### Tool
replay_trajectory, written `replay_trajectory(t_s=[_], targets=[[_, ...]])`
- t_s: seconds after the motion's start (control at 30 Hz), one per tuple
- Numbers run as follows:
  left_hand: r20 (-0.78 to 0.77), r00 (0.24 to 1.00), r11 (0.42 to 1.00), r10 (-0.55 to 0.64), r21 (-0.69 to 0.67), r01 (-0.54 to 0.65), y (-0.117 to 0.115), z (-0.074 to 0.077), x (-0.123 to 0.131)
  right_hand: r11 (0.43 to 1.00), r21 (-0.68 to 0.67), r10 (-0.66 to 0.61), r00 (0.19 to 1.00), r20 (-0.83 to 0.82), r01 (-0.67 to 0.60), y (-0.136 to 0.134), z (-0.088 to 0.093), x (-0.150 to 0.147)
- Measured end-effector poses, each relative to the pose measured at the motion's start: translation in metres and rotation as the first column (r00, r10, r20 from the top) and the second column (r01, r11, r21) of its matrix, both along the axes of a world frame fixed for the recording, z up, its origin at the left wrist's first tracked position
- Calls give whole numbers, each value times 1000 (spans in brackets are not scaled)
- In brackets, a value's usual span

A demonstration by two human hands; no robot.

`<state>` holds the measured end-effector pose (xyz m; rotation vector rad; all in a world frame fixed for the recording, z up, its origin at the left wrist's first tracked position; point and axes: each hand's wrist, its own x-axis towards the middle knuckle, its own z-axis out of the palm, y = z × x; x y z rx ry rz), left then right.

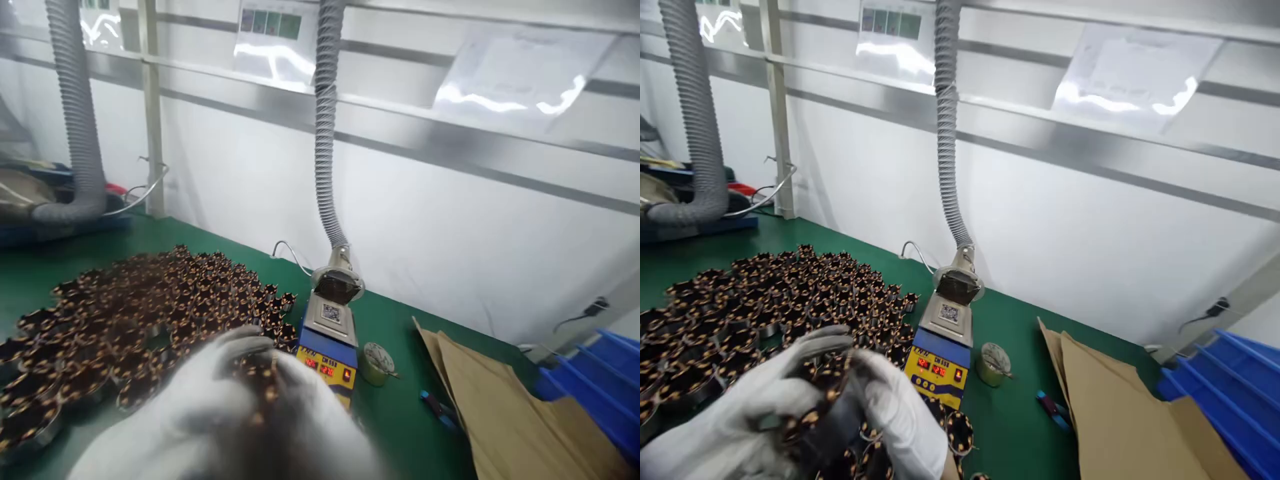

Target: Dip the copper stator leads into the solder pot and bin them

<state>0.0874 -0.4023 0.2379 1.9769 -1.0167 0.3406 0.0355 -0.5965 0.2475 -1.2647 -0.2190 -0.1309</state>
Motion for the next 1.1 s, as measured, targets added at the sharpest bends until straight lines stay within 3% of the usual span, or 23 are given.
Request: replay_trajectory(t_s=[0.03, 0.1, 0.2, 0.27, 0.4, 0.53, 0.6, 0.7, 0.77, 0.83, 0.87, 0.93, 1.03, 1.1], targets=[[-47, 996, 996, -78, -36, 76, -16, 15, -2, 999, 25, 33, 999, 7, -33, -2, -4, 2], [-98, 982, 982, -162, -110, 151, -46, 34, -6, 998, 56, -15, 999, 46, 12, -12, -9, 5], [-58, 990, 977, -125, -182, 113, -78, 42, -12, 993, 78, -97, 992, 85, 90, -32, -9, 8], [-1, 993, 978, -116, -177, 113, -87, 44, -14, 987, 78, -151, 983, 102, 144, -41, -8, 10], [43, 975, 960, -217, -170, 221, -85, 50, -11, 971, 81, -235, 963, 133, 226, -44, -6, 10], [91, 954, 880, -287, -367, 300, -80, 46, 0, 986, 89, -152, 982, 110, 143, -31, -4, 8], [26, 967, 829, -252, -509, 230, -79, 38, 8, 990, 101, -102, 992, 79, 94, -25, -4, 6], [-223, 957, 754, -187, -657, -6, -75, 24, 20, 990, 134, -41, 999, 16, 38, -21, -4, 1], [-289, 935, 825, -203, -565, 4, -72, 20, 24, 987, 161, 0, 1000, -24, 4, -23, -3, -3], [-268, 924, 913, -272, -375, 160, -72, 21, 20, 979, 196, 63, 996, -67, -49, -24, 0, -6], [-255, 919, 928, -300, -299, 220, -73, 24, 17, 974, 216, 90, 992, -85, -70, -25, 1, -7], [-233, 922, 931, -310, -273, 244, -79, 29, 8, 964, 257, 105, 988, -112, -73, -24, 3, -7], [-259, 876, 855, -406, -446, 264, -91, 34, 3, 961, 276, 32, 993, -111, 0, -21, 2, -6], [-338, 821, 765, -461, -620, 175, -97, 31, 7, 964, 265, 32, 993, -114, -1, -20, 0, -6]])
